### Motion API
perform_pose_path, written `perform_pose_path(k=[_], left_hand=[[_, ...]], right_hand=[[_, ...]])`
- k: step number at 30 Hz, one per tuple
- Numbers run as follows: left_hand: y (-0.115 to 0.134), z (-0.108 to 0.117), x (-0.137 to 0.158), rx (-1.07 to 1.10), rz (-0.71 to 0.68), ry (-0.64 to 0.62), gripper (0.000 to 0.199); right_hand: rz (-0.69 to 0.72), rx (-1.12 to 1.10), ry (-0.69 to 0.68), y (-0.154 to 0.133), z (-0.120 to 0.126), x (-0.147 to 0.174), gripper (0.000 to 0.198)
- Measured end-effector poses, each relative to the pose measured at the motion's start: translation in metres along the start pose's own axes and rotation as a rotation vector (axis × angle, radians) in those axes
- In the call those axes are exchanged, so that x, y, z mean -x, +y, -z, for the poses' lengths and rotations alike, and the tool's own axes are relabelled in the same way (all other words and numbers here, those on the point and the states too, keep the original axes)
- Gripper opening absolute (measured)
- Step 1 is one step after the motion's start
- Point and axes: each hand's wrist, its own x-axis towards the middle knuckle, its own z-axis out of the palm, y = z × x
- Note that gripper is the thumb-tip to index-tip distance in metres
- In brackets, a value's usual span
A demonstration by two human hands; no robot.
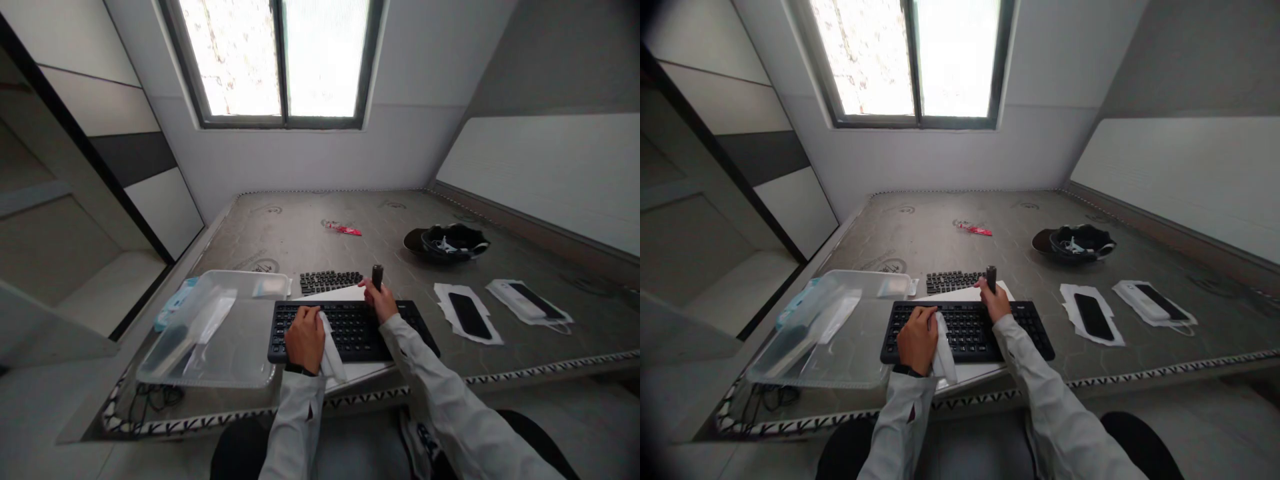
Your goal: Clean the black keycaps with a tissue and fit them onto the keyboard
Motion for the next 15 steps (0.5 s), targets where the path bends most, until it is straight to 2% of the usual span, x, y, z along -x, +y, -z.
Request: perform_pose_path(k=[3, 5, 9, 15], left_hand=[[0.012, -0.001, 0.004, 0.02, -0.071, -0.014, 0.026], [0.02, -0.003, 0.007, 0.027, -0.133, -0.041, 0.026], [0.03, -0.011, 0.012, 0.019, -0.216, -0.082, 0.027], [0.029, -0.02, 0.013, -0.036, -0.191, -0.105, 0.035]], right_hand=[[-0.088, -0.52, 0.0, -0.002, -0.004, -0.011, 0.043], [-0.122, -0.708, -0.026, -0.004, -0.01, -0.013, 0.046], [-0.178, -0.817, -0.074, -0.003, -0.022, -0.012, 0.049], [-0.158, -0.766, -0.061, 0.008, -0.036, -0.011, 0.05]])
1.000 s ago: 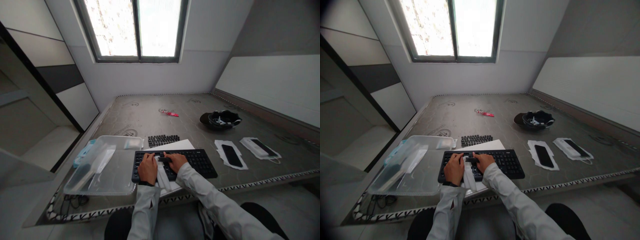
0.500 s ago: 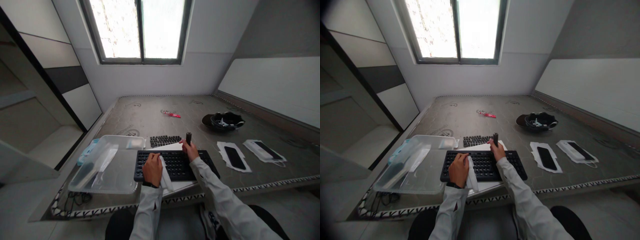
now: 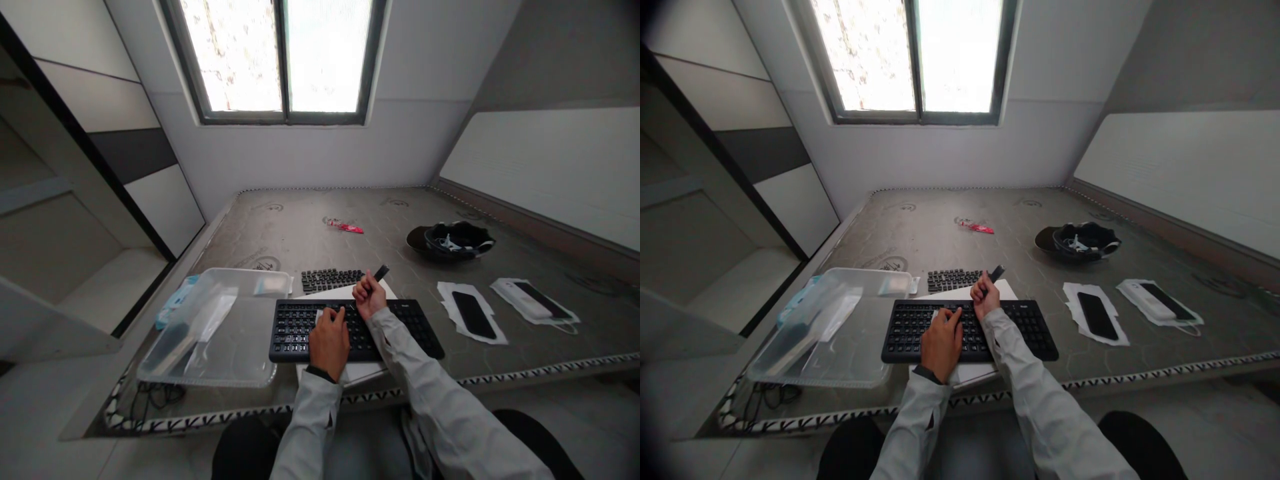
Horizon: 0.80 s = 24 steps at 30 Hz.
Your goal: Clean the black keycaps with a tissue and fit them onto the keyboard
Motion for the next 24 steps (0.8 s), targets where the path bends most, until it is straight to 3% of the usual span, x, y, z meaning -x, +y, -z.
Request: perform_pose_path(k=[7, 16, 24], left_hand=[[0.0, -0.001, -0.001, -0.013, 0.003, -0.024, 0.035], [-0.002, -0.005, -0.002, -0.005, -0.012, -0.013, 0.034], [0.0, -0.002, -0.003, -0.009, 0.015, -0.051, 0.034]], right_hand=[[0.073, 0.13, 0.037, 0.007, -0.002, -0.001, 0.048], [-0.015, 0.227, 0.076, 0.02, -0.004, -0.004, 0.05], [0.014, 0.255, 0.131, 0.023, -0.007, -0.012, 0.05]])
